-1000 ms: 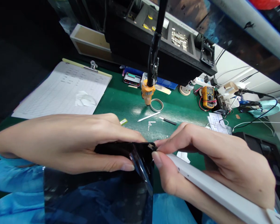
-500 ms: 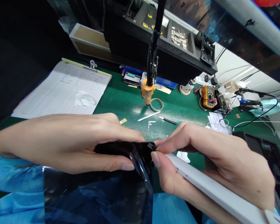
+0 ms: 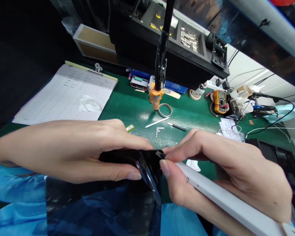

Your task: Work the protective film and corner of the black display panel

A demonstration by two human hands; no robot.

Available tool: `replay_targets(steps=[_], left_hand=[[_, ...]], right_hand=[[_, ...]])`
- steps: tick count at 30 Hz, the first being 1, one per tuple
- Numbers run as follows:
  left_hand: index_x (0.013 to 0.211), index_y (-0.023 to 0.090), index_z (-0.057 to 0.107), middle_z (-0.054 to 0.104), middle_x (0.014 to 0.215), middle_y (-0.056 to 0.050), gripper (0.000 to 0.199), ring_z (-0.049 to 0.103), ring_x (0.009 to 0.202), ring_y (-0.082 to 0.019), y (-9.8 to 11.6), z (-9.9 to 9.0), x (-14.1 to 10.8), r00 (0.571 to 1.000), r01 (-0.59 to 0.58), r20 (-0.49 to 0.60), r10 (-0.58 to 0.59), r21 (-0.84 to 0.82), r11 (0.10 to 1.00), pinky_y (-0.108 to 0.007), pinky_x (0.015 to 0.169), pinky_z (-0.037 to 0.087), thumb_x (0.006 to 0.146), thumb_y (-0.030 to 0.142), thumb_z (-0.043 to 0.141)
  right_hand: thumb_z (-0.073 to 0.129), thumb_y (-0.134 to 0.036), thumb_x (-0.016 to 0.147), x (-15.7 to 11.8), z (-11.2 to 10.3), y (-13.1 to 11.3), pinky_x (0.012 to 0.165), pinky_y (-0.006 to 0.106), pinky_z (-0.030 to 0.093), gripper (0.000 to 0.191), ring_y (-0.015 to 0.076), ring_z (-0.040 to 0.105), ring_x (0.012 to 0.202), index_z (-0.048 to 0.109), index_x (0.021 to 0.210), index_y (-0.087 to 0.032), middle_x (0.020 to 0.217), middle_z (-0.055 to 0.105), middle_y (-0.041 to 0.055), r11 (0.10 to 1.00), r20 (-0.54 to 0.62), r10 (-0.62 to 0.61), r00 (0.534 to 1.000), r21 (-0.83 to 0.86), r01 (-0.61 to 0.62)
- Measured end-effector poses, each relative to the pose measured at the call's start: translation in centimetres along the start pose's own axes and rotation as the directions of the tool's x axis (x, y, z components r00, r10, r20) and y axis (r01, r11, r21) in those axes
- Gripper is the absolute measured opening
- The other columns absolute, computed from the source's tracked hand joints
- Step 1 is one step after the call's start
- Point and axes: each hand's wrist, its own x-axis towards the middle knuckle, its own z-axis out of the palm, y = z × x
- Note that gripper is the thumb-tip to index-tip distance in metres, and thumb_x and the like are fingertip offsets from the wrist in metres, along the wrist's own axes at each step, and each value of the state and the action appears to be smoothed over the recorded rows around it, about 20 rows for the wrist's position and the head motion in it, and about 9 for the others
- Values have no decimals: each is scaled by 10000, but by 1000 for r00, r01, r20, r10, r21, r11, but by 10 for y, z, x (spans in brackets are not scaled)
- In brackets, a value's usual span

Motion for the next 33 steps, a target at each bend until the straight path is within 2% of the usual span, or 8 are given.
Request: replay_targets(steps=[7,11,17,22,25,33], left_hand=[[1193,121,869,808,798,28,162,629,622,-122,-1,-2,1,1000,3,-7,-3,-1,1000,-224,590,462,1036,158,874],[1207,141,862,798,784,32,164,630,613,-129,-1,-1,-1,1000,23,-13,-23,17,1000,-228,582,461,1048,177,860],[1135,156,855,797,781,34,96,633,612,-122,-1,2,-1,1000,17,-26,-16,19,1000,-220,585,465,1048,196,866],[1069,174,842,811,803,29,25,640,619,-128,-4,-1,2,1000,21,-3,-21,-16,1000,-224,593,476,1051,189,850],[1046,177,839,823,813,25,7,642,618,-130,-3,-1,3,999,32,-4,-32,-23,999,-228,597,480,1049,181,844],[1070,193,839,838,849,22,15,662,637,-142,0,0,-2,999,44,-10,-45,-24,999,-236,606,489,1061,197,828]], right_hand=[[836,-556,1025,0,-1,1,695,320,655,219,232,799,751,751,899,-399,899,832,-46,1000,-7,-6,1000,18,6],[844,-506,1034,0,-2,-1,765,278,655,210,202,811,795,739,903,-381,934,840,-71,1000,25,-5,1000,5,5],[806,-574,1045,-2,-2,0,761,299,657,245,227,802,813,734,896,-393,949,838,-45,1000,0,14,1000,-20,-14],[784,-559,1061,0,-2,0,723,276,638,239,202,783,783,726,897,-395,952,835,-56,1000,5,-11,1000,-14,11],[787,-555,1067,0,-2,-2,763,261,638,235,188,798,812,730,902,-398,959,833,-75,1000,19,-2,1000,-15,2],[804,-586,1040,0,-1,-2,758,312,657,242,237,824,839,746,892,-404,961,846,-47,999,-1,19,1000,-32,-19]])
